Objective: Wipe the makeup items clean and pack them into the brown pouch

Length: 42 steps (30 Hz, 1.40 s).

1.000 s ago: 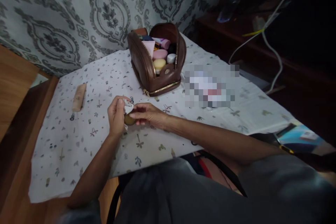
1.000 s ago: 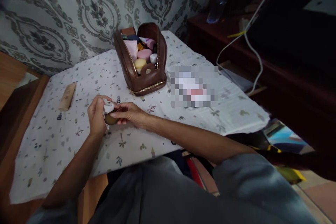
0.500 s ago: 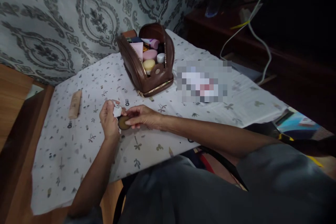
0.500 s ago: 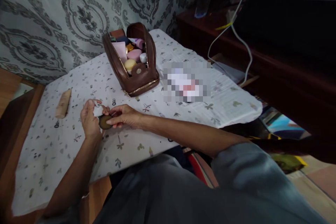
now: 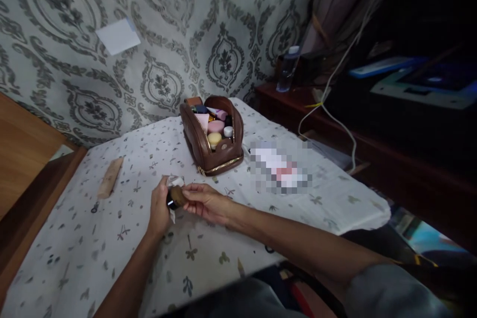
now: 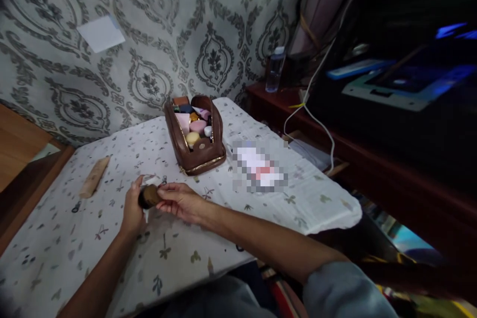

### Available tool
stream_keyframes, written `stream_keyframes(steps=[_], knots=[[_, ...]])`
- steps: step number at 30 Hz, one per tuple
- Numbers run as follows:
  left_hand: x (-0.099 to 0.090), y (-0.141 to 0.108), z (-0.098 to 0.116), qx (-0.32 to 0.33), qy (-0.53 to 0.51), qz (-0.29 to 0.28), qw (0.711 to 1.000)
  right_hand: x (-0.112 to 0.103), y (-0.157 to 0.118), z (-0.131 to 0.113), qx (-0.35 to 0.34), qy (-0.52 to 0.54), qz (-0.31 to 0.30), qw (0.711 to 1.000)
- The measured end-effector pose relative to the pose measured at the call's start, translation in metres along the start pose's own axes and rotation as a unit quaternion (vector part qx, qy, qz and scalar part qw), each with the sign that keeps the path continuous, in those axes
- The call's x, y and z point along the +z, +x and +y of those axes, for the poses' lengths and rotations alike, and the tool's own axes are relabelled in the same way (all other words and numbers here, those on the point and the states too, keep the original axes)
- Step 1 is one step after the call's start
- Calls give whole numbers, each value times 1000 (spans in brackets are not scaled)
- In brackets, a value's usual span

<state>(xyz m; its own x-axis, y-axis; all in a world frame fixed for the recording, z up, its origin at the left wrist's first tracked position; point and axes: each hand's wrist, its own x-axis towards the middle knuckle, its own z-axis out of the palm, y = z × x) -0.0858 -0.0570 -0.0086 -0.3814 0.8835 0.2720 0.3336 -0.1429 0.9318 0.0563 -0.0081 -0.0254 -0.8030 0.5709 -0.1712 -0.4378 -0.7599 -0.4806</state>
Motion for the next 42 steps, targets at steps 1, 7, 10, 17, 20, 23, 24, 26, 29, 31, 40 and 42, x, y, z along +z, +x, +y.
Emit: stream_keyframes(steps=[1,7,10,17,20,23,24,26,29,31,40,42], knots=[[0,-1,3,10,13,-4,1000,1,0,0,-6,-14,-1,1000],[5,-5,16,27,28,6,999,7,-5,-3,-18,-110,9,994],[8,-7,17,-5,-4,18,1000,9,-7,-4,-21,-126,-9,992],[4,3,25,-11,26,24,999,24,-30,-31,-51,-85,-104,990],[9,24,52,97,115,-40,988,28,-54,-59,-96,-83,-111,986],[25,53,89,201,225,-93,949,23,-80,-89,-132,-87,-83,984],[32,64,101,243,268,-111,926,19,-88,-97,-145,-92,-66,983],[46,86,120,301,364,-171,865,10,-101,-107,-164,-108,-36,980],[64,114,137,337,478,-284,760,-7,-113,-108,-165,-122,-17,979],[72,127,143,345,519,-340,705,-19,-116,-101,-143,-116,-32,982],[90,147,145,304,487,-396,716,-51,-122,-77,-39,-113,-78,990],[94,147,143,289,477,-374,741,-52,-126,-78,-34,-129,-51,990]])
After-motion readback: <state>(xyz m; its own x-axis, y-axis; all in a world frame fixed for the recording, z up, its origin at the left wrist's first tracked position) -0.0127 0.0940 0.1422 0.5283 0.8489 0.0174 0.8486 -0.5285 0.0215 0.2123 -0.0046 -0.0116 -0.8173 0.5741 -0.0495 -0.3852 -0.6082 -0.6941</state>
